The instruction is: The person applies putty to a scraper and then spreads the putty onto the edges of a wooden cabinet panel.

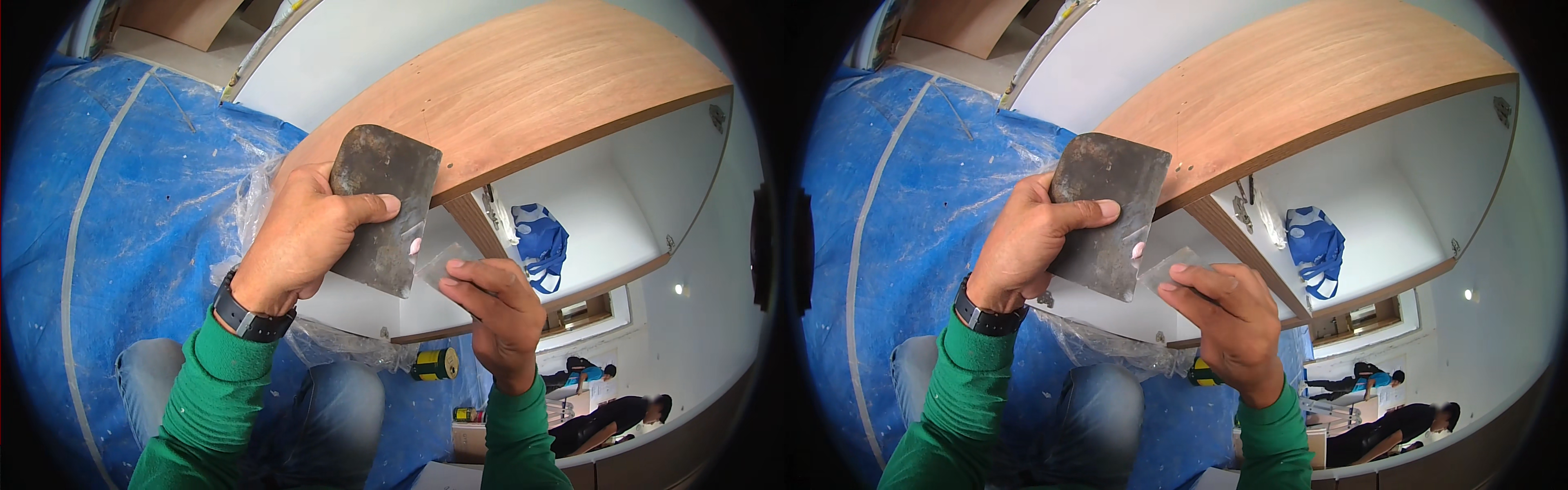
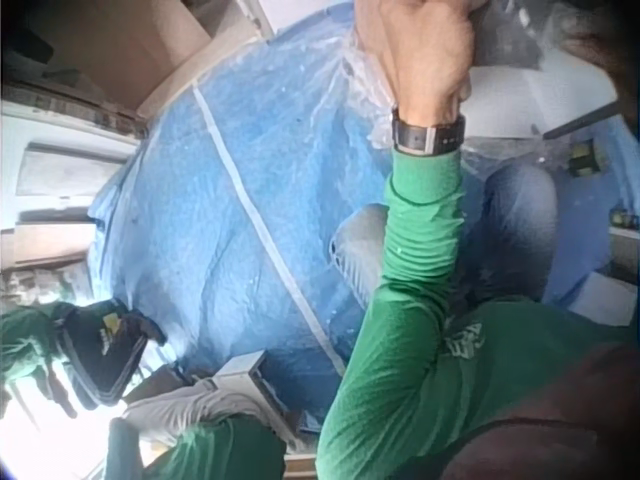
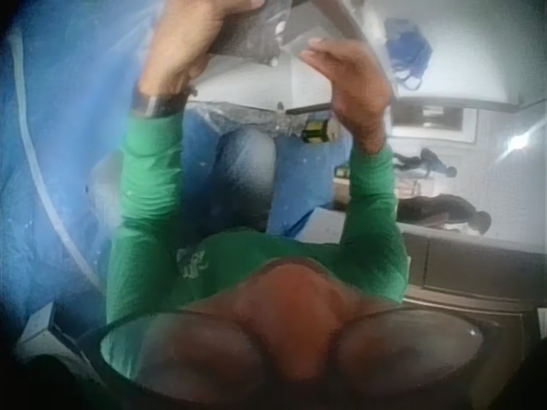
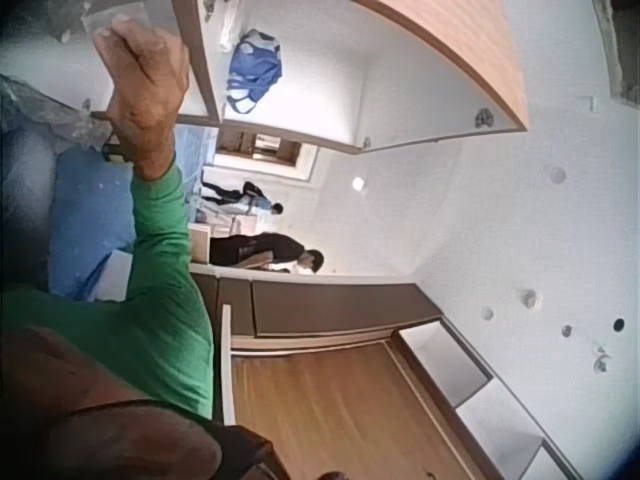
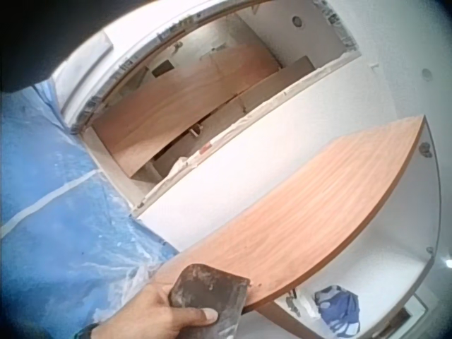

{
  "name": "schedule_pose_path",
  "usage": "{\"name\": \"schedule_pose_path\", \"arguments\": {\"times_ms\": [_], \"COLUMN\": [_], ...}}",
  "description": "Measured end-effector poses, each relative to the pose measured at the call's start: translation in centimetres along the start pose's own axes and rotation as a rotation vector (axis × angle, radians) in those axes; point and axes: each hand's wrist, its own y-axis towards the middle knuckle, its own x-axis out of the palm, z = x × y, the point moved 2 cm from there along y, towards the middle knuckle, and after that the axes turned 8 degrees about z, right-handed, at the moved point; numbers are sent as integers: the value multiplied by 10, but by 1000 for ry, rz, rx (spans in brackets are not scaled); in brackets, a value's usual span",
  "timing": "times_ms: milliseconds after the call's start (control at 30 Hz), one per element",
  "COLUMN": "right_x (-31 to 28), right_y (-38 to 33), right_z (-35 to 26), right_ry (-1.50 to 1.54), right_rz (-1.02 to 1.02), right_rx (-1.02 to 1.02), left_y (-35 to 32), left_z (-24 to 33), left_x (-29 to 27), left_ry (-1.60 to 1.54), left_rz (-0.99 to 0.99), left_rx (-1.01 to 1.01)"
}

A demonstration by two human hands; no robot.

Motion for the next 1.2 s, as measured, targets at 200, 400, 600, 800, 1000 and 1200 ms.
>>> {"name": "schedule_pose_path", "arguments": {"times_ms": [200, 400, 600, 800, 1000, 1200], "right_x": [7, 36, 68, 56, 56, 59], "right_y": [-14, -31, -32, -21, -19, -18], "right_z": [1, -3, 2, 18, -1, 1], "right_ry": [616, 1578, 1810, 1261, 451, -93], "right_rz": [170, 257, 399, 642, 461, 287], "right_rx": [582, 1184, 1315, 1092, 474, 156], "left_y": [4, 6, 12, 14, 15, 8], "left_z": [0, -4, -16, -10, -8, -7], "left_x": [1, 8, 4, 0, 9, 14], "left_ry": [-88, -284, -336, -289, -451, -390], "left_rz": [-24, -72, -85, -26, 18, 115], "left_rx": [39, 108, 105, 64, 8, 71]}}
